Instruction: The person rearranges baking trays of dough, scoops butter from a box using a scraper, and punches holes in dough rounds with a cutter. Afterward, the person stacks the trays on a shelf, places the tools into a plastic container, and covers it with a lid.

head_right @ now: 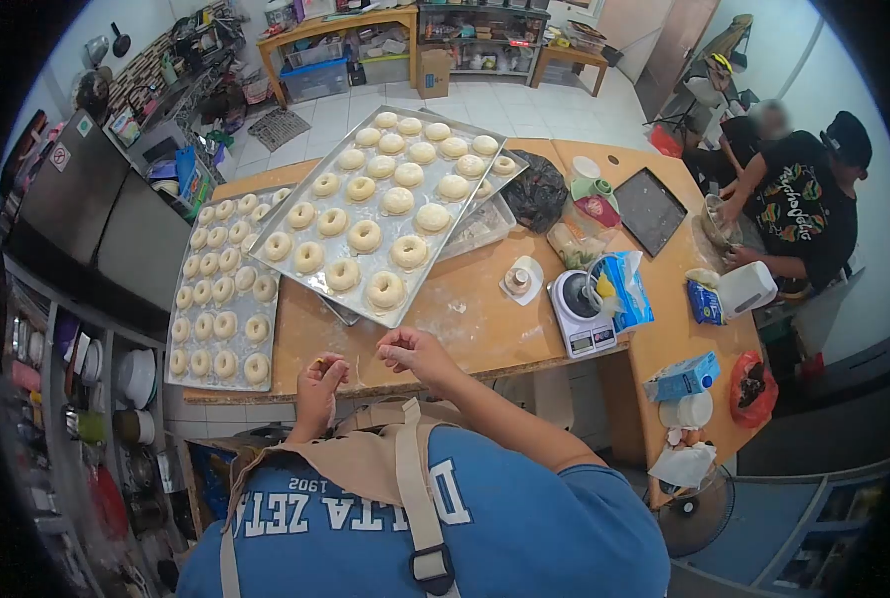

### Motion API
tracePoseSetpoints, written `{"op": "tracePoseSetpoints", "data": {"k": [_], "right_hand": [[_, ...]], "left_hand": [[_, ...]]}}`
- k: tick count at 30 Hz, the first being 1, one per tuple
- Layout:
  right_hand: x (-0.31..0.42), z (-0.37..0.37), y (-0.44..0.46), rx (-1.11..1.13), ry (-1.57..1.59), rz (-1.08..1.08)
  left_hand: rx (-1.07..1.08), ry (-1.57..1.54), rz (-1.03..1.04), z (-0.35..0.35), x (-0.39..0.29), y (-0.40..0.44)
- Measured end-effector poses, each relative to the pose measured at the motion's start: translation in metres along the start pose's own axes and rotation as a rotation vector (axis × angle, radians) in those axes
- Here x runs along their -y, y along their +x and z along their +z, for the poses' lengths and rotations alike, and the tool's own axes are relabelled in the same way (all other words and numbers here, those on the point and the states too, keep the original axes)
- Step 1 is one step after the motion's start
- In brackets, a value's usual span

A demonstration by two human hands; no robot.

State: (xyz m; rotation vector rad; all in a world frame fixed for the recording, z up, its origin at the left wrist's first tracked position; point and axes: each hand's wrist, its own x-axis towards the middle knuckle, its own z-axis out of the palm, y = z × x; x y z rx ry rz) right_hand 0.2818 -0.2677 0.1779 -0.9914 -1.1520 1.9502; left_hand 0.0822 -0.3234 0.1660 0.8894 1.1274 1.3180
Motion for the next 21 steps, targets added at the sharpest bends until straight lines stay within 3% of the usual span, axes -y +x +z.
{"op": "tracePoseSetpoints", "data": {"k": [10,21], "right_hand": [[0.002,0.006,0.006,-0.029,-0.033,0.041],[0.005,0.01,0.001,-0.023,-0.042,0.064]], "left_hand": [[-0.068,-0.083,-0.029,-0.005,0.002,-0.001],[0.004,-0.017,-0.102,0.008,0.004,-0.003]]}}
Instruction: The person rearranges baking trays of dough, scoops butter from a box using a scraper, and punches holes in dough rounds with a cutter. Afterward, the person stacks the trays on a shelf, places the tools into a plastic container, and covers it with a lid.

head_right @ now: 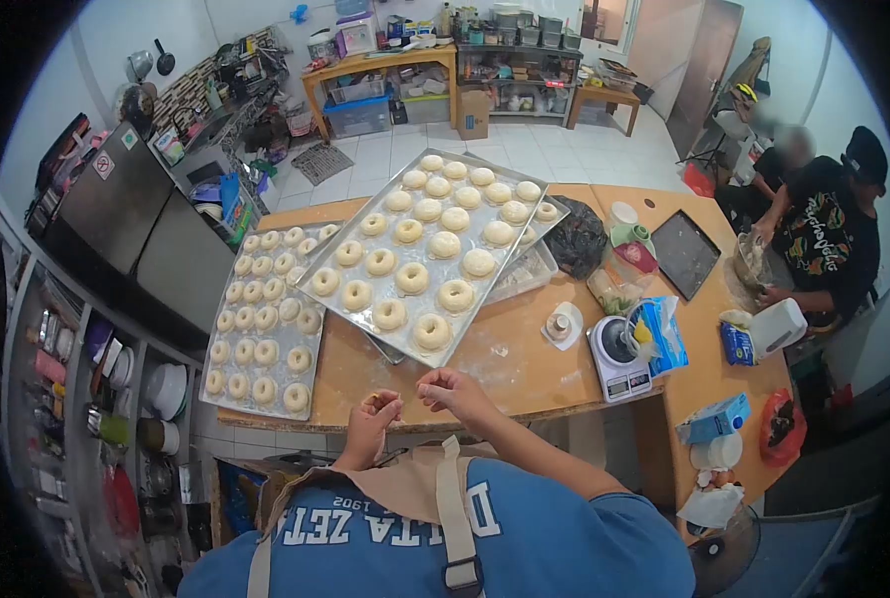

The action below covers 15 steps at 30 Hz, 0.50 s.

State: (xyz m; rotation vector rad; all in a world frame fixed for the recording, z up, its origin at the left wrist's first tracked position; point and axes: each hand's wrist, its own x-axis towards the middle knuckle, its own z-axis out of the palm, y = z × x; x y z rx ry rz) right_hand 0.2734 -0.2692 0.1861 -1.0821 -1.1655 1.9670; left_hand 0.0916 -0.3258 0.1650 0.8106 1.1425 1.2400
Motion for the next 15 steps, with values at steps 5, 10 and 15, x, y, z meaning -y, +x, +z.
{"op": "tracePoseSetpoints", "data": {"k": [5,10,15], "right_hand": [[0.006,0.003,0.012,0.028,0.04,-0.076],[-0.001,-0.004,0.007,0.018,0.063,-0.025],[0.006,-0.004,0.008,0.008,0.077,-0.044]], "left_hand": [[0.06,-0.001,0.053,0.009,-0.011,0.013],[0.097,-0.021,0.045,0.013,-0.001,0.016],[0.079,-0.088,0.053,0.014,-0.004,0.02]]}}
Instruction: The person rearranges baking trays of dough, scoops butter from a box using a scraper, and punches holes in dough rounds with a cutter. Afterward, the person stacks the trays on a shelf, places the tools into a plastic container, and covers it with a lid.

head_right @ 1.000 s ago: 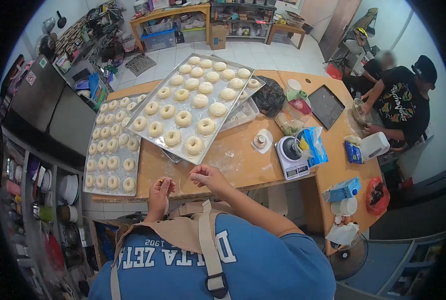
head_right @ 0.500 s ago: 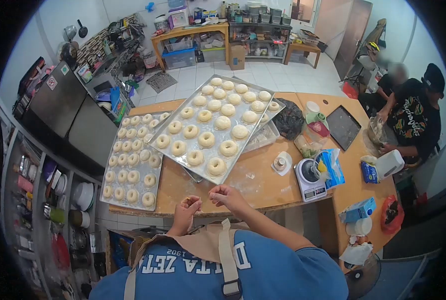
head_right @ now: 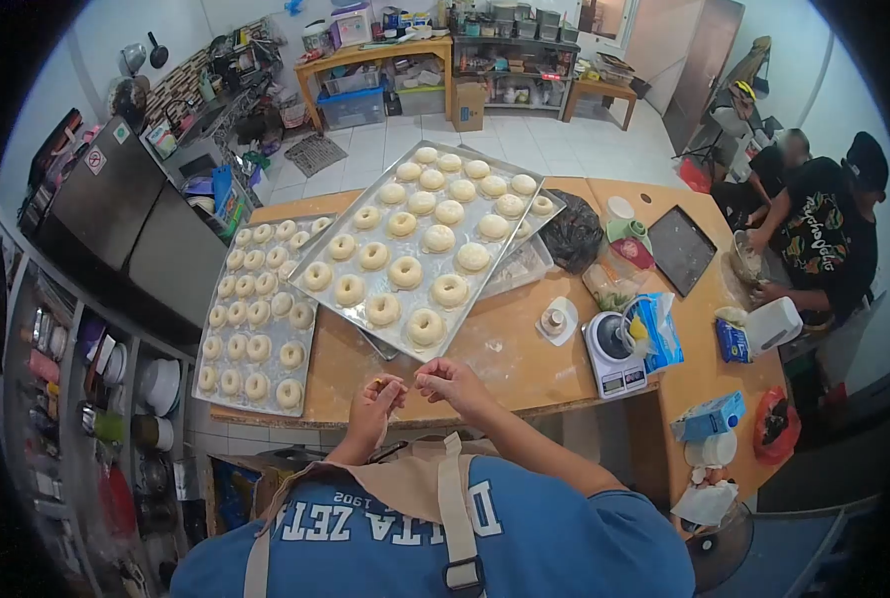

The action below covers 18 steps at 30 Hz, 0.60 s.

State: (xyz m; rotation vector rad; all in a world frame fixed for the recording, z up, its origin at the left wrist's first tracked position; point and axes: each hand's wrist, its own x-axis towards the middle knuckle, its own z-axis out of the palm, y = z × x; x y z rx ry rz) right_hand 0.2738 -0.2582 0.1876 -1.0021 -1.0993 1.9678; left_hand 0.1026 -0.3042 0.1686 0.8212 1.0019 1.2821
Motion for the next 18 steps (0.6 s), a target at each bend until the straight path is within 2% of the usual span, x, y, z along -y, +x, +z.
{"op": "tracePoseSetpoints", "data": {"k": [10,18], "right_hand": [[0.002,-0.003,-0.008,-0.01,-0.049,0.044],[0.004,0.002,-0.006,-0.003,-0.052,0.045]], "left_hand": [[0.037,-0.013,-0.049,0.006,0.011,-0.004],[-0.014,0.045,-0.05,0.007,0.0,-0.007]]}}
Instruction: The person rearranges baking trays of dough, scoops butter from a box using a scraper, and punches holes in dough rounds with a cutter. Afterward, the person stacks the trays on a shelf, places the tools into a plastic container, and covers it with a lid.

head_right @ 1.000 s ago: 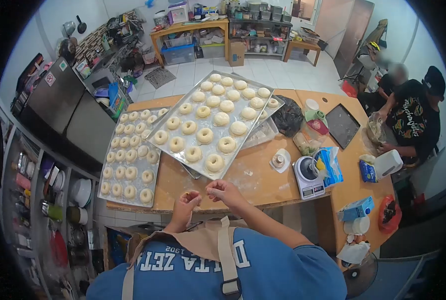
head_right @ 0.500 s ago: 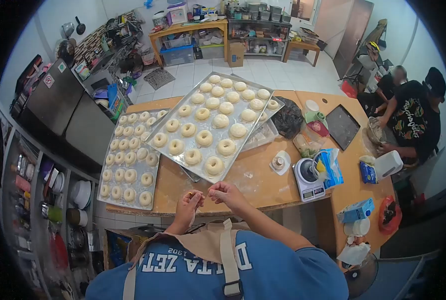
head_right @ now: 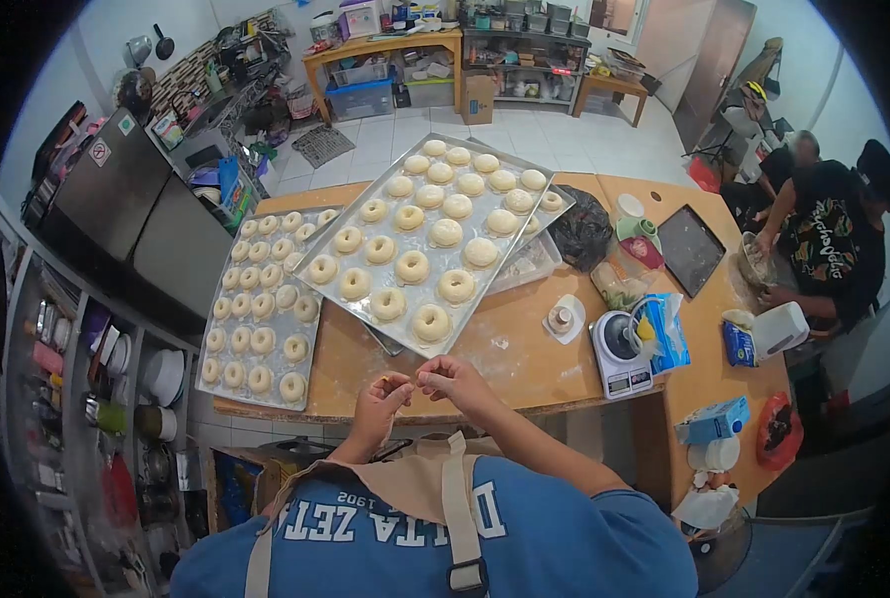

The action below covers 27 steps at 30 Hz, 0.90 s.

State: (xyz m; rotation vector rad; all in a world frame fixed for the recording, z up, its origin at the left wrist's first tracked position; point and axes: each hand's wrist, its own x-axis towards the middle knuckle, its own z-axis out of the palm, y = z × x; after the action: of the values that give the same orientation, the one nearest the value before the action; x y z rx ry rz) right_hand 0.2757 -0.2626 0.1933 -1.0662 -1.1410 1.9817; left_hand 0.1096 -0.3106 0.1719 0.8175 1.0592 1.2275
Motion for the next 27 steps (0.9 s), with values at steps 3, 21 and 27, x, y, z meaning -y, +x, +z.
{"op": "tracePoseSetpoints", "data": {"k": [3,21,27], "right_hand": [[-0.002,0.0,0.001,0.009,0.004,-0.001],[0.003,-0.001,0.009,0.033,0.016,-0.015],[0.001,-0.001,0.015,0.038,-0.002,0.0]], "left_hand": [[-0.001,0.034,-0.001,0.001,-0.003,-0.002],[-0.001,0.005,0.002,-0.003,-0.005,0.004],[-0.028,0.017,-0.006,-0.001,-0.008,0.004]]}}
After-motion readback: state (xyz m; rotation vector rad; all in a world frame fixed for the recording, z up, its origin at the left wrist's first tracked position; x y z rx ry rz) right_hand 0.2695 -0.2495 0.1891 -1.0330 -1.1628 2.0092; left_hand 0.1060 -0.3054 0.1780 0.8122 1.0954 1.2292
